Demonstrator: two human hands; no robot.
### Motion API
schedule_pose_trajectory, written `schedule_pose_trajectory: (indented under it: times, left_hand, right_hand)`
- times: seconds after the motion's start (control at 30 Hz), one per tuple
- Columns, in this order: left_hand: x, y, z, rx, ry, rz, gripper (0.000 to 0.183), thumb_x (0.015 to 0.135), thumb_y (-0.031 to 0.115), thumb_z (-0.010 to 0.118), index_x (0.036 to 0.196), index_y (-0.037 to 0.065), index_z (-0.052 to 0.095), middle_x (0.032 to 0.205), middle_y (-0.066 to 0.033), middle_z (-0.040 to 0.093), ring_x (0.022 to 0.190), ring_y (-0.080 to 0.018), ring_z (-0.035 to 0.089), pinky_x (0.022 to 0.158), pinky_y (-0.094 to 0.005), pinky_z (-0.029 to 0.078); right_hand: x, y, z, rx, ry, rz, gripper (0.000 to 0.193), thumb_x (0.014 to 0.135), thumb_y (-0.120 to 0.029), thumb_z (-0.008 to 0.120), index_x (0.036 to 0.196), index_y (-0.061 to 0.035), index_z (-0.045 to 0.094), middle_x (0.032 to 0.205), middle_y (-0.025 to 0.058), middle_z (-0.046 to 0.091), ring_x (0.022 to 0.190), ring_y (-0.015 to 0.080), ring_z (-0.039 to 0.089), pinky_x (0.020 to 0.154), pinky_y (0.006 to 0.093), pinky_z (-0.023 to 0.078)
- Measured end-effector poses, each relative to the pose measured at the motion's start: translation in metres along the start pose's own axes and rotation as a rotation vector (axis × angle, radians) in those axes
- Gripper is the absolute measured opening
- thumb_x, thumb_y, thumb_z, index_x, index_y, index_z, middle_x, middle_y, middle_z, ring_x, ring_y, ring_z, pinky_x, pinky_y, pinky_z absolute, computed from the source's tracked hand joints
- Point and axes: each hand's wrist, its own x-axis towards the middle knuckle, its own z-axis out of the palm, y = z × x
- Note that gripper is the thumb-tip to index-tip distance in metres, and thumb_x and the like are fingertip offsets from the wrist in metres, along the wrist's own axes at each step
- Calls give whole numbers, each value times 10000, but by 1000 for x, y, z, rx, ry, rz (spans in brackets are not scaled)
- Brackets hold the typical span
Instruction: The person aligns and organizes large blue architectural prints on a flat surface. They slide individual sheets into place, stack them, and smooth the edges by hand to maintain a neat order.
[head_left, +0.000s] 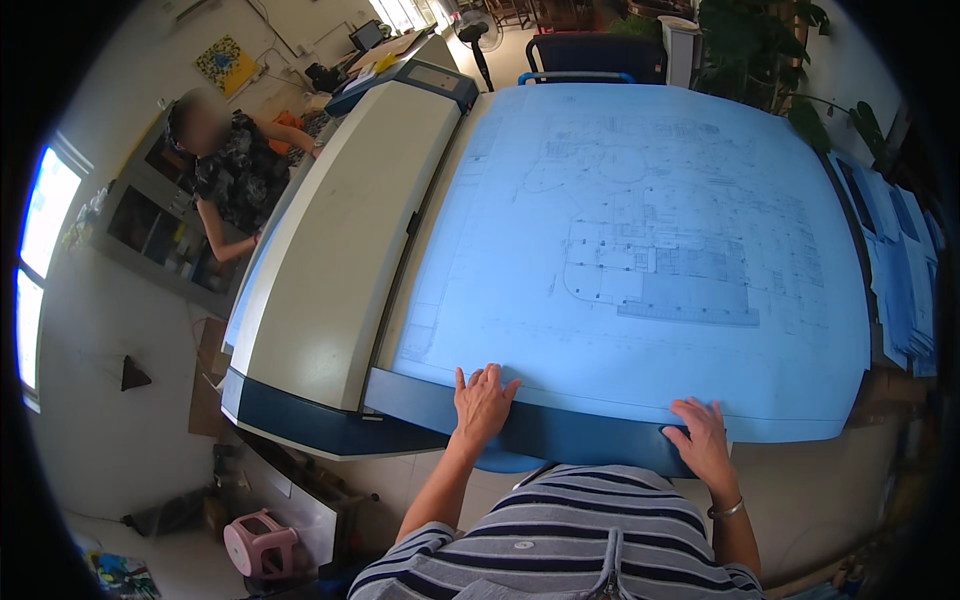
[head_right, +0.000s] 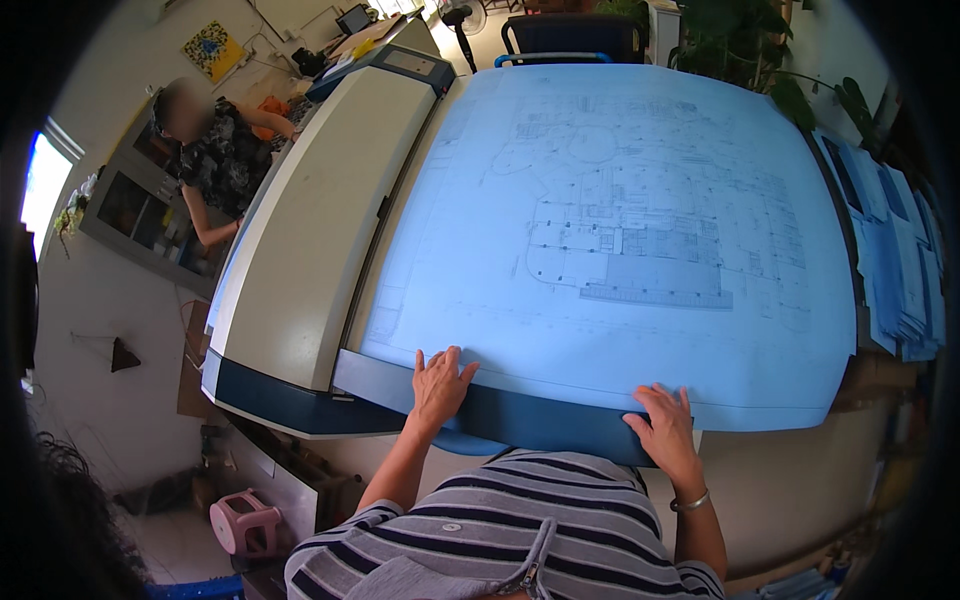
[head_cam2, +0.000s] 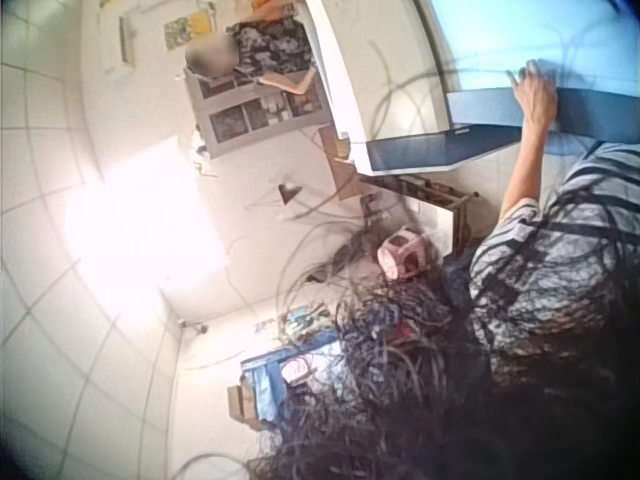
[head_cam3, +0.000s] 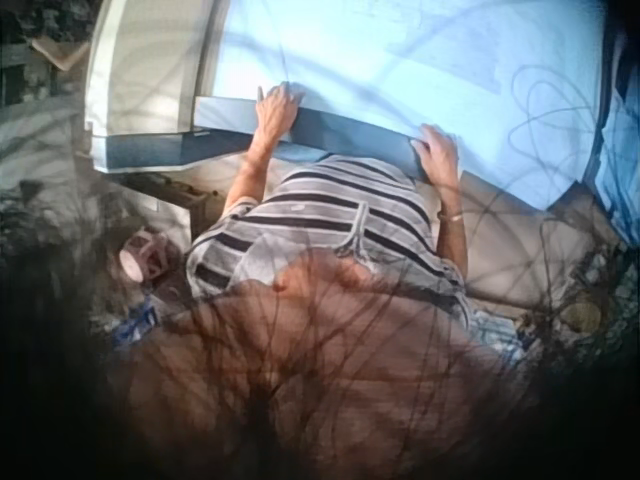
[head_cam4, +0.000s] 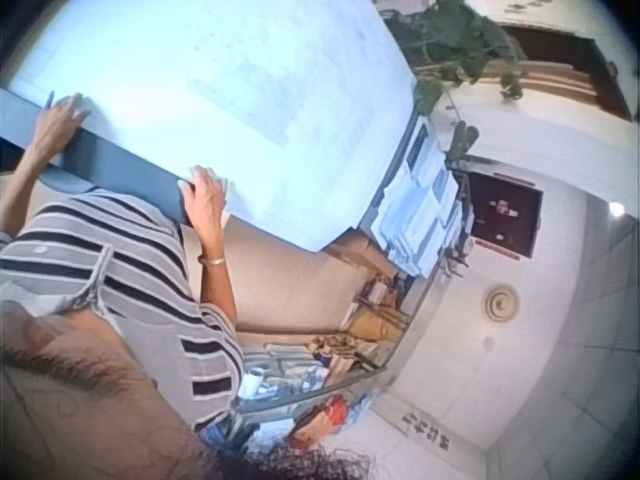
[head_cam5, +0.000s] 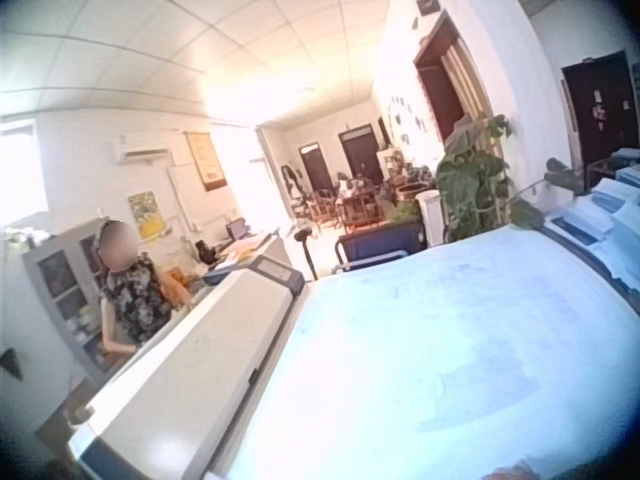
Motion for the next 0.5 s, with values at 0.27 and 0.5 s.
schedule_pose_trajectory:
  times: [0.27, 0.5]
  left_hand:
    - [-3, 2, -23, 54, -211, -116, 469, 979, 433, 597, 1153, -1, 625, 985, -188, 726, 1036, -374, 656, 1126, -622, 307]
    - [0, 7, -19, 104, -172, -89, 442, 970, 427, 610, 1077, -2, 629, 981, -160, 710, 1004, -344, 660, 1115, -640, 310]
  right_hand:
    - [-5, -7, -7, 60, -101, 38, 351, 871, -296, 755, 1127, -67, 680, 1145, 127, 703, 1182, 355, 605, 1127, 625, 298]
    - [-8, 5, -9, -84, 17, 14, 352, 882, -293, 744, 1136, -60, 673, 1069, 115, 713, 1010, 330, 648, 1137, 602, 303]
